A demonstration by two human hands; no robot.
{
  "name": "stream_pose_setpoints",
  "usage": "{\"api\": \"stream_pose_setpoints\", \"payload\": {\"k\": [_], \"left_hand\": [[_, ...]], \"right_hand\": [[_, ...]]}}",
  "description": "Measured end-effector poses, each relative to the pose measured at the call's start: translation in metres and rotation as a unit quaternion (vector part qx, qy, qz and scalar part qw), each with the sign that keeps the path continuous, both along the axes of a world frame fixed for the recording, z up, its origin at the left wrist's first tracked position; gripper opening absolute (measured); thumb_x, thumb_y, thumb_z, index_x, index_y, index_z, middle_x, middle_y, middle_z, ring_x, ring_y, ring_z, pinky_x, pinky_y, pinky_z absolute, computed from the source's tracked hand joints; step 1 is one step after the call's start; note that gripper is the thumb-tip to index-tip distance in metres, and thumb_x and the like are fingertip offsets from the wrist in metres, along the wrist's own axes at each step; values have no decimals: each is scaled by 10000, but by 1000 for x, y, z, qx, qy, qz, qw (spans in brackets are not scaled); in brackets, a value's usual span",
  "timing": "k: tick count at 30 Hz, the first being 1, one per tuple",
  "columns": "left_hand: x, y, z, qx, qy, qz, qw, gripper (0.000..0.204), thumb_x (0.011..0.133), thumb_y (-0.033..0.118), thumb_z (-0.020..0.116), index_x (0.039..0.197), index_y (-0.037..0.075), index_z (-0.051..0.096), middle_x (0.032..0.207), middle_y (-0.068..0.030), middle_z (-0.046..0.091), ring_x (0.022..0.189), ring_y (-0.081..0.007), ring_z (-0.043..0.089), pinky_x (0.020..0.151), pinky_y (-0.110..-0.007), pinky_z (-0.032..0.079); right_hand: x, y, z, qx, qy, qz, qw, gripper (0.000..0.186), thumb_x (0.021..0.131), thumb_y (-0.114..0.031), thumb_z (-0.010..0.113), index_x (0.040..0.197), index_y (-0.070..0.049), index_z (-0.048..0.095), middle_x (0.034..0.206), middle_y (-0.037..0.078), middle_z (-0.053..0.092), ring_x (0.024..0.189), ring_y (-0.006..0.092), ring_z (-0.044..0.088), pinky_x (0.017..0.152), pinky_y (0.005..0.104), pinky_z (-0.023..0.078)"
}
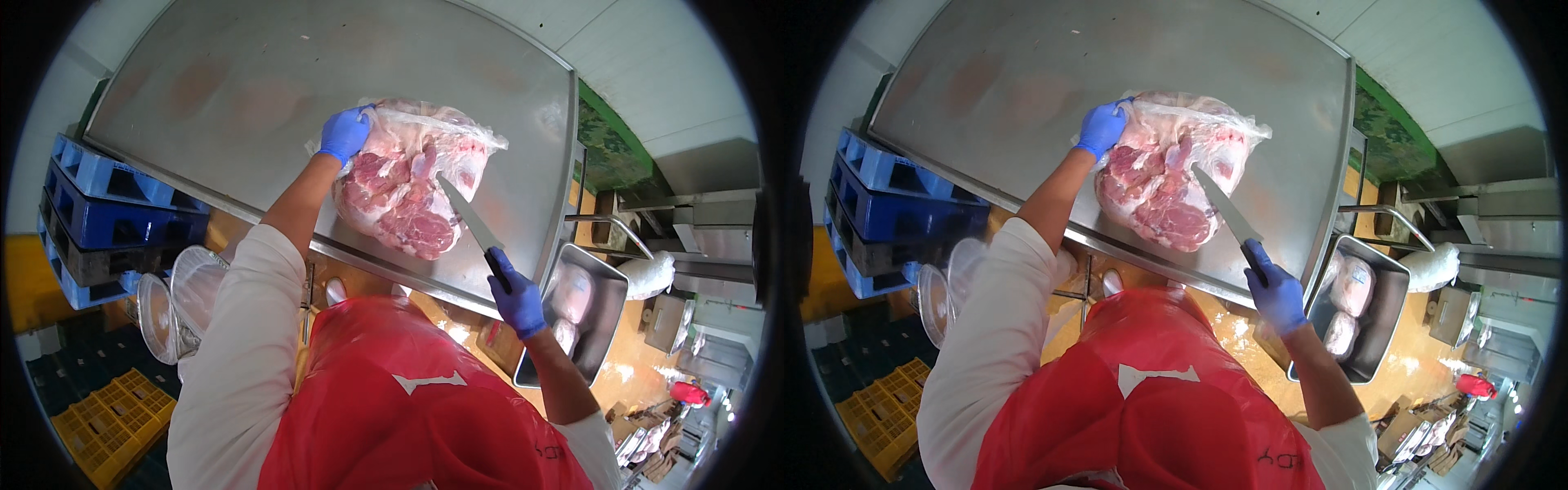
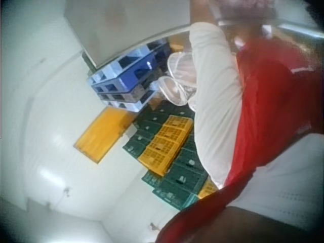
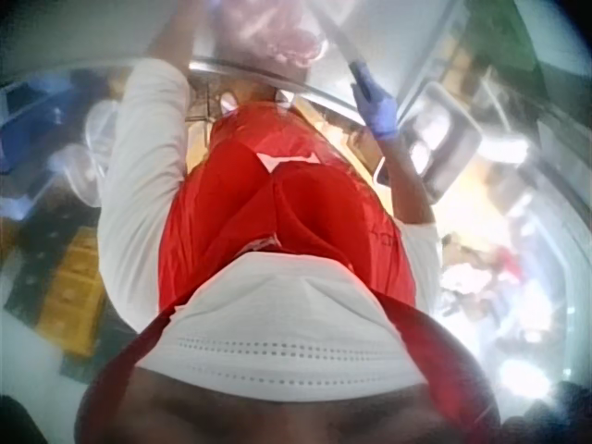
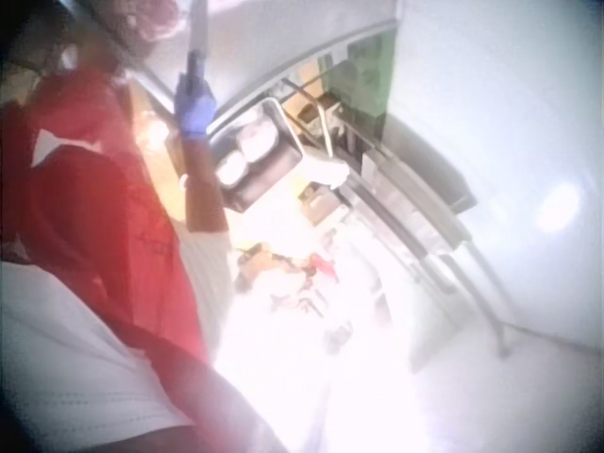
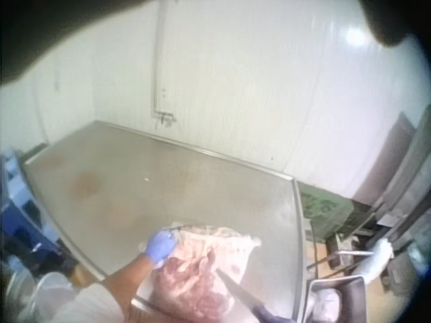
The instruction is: The person unwraps a large piece of meat from plastic packaging on a stainless steel table. Using a knife, the person trims fat and connective tissue from the meat, rotating it to access different sides. The trimmed pieces are placed into a metal tray nearby.
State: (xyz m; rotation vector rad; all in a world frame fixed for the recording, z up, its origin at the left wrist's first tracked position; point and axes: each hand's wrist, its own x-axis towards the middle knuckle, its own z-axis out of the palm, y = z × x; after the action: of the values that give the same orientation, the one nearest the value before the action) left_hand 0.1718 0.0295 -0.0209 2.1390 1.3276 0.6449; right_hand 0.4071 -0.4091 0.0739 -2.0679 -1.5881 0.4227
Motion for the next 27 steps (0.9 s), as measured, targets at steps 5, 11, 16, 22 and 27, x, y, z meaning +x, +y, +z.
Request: {"api": "stream_pose_setpoints", "payload": {"k": [5, 11, 16, 22, 27], "left_hand": [[-3, -22, 11, -23, -60, 15, 998, 413, 1004, 343, 481, 1296, 211, 742, 1257, -180, 722, 1156, -434, 673, 1011, -501, 537], [-6, -13, -1, -43, -92, 12, 995, 390, 997, 358, 537, 1269, 180, 752, 1267, -192, 720, 1176, -431, 669, 1029, -496, 530], [-14, 62, -29, 102, -21, -97, 990, 462, 1014, 409, 607, 1352, 113, 714, 1391, -179, 687, 1293, -402, 628, 1126, -452, 479], [13, 70, -22, -223, -174, -235, 930, 562, 1021, 393, 595, 1501, 102, 597, 1483, -189, 632, 1385, -329, 588, 1193, -396, 415], [10, 45, 1, -187, -67, -132, 971, 608, 1008, 484, 504, 1520, 166, 586, 1473, -185, 639, 1377, -360, 591, 1179, -426, 432]], "right_hand": [[-17, -32, 80, -58, -142, -20, 988, 627, 908, -203, 767, 1506, -307, 609, 773, 116, 658, 685, 319, 699, 618, 457, 554], [-16, 15, 123, -103, -196, 48, 974, 536, 953, -255, 739, 1473, -331, 631, 772, 132, 655, 660, 344, 685, 602, 467, 542], [-8, 59, 155, -144, -268, 119, 945, 492, 970, -284, 722, 1452, -329, 637, 770, 129, 661, 669, 363, 685, 627, 491, 561], [-10, 96, 177, -237, -274, 149, 920, 452, 990, -308, 684, 1439, -290, 638, 842, 141, 721, 742, 359, 719, 649, 513, 562], [-12, 101, 140, -259, -241, 112, 929, 510, 996, -289, 686, 1497, -316, 590, 804, 139, 682, 713, 351, 693, 657, 501, 547]]}}
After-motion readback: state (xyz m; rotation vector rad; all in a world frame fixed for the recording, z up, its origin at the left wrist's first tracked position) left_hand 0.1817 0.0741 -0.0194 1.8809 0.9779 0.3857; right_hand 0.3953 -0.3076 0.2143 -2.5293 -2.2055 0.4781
